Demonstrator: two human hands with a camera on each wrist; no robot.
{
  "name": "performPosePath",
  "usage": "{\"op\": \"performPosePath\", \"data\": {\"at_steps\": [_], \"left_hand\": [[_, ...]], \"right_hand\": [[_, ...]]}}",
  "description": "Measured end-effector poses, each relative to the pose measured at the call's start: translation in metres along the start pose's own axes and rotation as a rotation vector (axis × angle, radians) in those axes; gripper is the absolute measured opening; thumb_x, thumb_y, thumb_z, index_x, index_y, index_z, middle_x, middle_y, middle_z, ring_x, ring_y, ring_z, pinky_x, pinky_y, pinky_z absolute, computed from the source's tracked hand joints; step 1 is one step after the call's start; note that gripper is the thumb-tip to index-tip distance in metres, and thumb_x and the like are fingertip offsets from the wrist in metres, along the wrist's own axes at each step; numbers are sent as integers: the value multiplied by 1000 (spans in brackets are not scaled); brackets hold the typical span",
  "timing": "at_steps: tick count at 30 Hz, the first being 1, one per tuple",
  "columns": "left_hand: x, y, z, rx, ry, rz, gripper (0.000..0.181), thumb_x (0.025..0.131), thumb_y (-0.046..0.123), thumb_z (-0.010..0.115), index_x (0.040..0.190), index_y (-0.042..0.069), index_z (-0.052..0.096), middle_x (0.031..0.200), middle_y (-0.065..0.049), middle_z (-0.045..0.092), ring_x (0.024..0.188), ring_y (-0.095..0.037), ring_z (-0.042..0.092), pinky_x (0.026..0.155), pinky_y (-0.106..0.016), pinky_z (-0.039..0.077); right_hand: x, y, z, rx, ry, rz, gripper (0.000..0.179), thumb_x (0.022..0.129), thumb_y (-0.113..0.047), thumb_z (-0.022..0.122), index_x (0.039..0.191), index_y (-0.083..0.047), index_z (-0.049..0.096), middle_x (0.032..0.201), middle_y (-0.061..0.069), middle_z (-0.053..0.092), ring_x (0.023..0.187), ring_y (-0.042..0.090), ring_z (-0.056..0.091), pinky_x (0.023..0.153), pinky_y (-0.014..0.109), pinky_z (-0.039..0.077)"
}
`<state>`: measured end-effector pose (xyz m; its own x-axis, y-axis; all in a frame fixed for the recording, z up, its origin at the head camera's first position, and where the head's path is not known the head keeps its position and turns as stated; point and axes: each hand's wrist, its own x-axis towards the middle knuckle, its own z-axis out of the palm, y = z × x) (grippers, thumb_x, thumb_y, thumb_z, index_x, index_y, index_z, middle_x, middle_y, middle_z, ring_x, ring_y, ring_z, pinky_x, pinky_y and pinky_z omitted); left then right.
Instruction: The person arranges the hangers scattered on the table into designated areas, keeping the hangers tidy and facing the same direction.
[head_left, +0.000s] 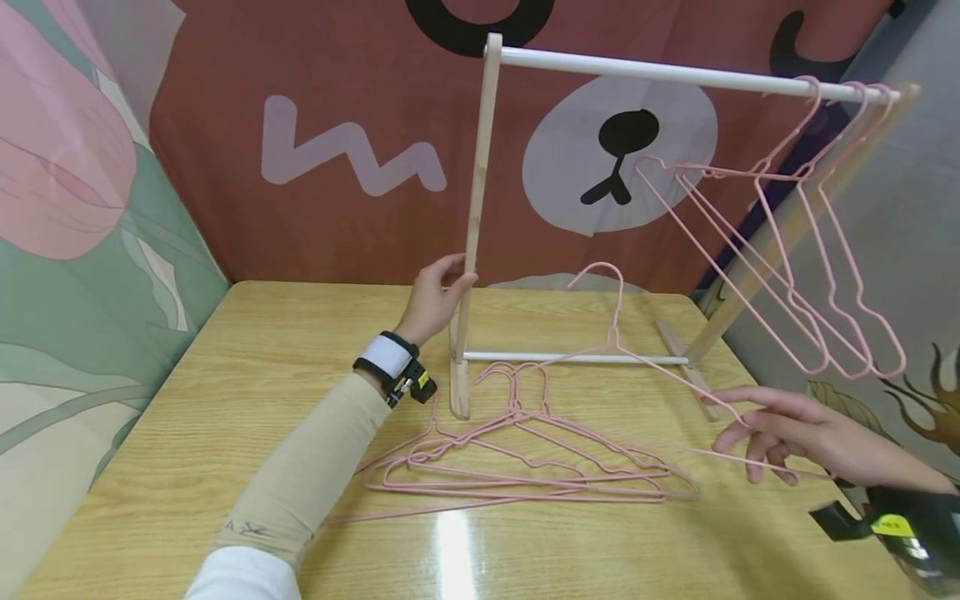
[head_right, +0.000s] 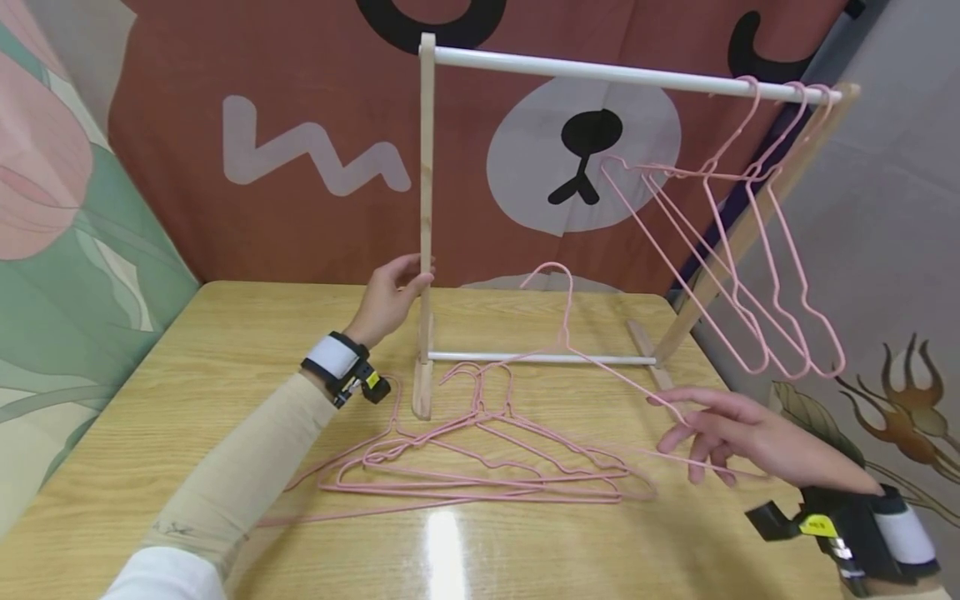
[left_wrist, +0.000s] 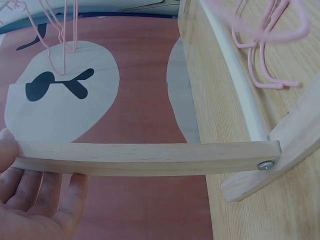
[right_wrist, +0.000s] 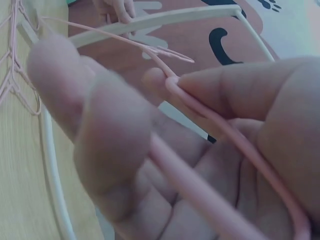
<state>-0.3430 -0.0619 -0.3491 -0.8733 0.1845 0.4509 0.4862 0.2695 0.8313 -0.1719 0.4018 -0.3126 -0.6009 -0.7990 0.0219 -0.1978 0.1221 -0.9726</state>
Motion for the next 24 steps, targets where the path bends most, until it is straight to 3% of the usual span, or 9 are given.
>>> {"op": "performPosePath", "data": {"at_steps": [6, 11, 16, 20, 24], "left_hand": [[0, 0, 1, 10, -2, -7, 37, 104, 15, 61, 138, -1, 59, 122, -17, 67, 113, -28, 63, 96, -39, 55], [0, 1, 0, 9, 3, -5, 37, 104, 14, 61, 137, -1, 59, 122, -18, 67, 113, -28, 64, 96, -39, 56], [0, 0, 0, 6, 1, 0, 37, 104, 14, 61, 137, -2, 59, 121, -18, 67, 112, -28, 64, 95, -39, 56], [1, -1, 0, 6, -1, 6, 37, 104, 14, 60, 137, -2, 59, 121, -18, 67, 112, -29, 64, 95, -39, 56], [1, -2, 1, 9, -1, 4, 36, 104, 14, 60, 137, -1, 59, 122, -18, 66, 112, -29, 64, 95, -39, 56]], "right_hand": [[6, -6, 2, -23, 22, 22, 58, 105, 15, 11, 159, -1, 27, 128, 24, 66, 82, 27, 70, 45, 46, 44], [9, -15, 6, -82, 101, 102, 56, 110, 7, 15, 161, -11, 29, 128, 15, 69, 84, 24, 70, 48, 44, 45], [12, -24, 16, -200, 283, 194, 54, 113, -3, 22, 160, -26, 35, 124, 4, 72, 83, 24, 70, 51, 39, 49], [16, -29, 26, -326, 466, 250, 48, 114, -12, 30, 160, -25, 35, 118, 1, 75, 82, 24, 70, 51, 37, 49], [19, -35, 30, -366, 570, 216, 47, 113, -12, 34, 159, -22, 37, 116, -2, 75, 85, 19, 72, 56, 31, 52]]}}
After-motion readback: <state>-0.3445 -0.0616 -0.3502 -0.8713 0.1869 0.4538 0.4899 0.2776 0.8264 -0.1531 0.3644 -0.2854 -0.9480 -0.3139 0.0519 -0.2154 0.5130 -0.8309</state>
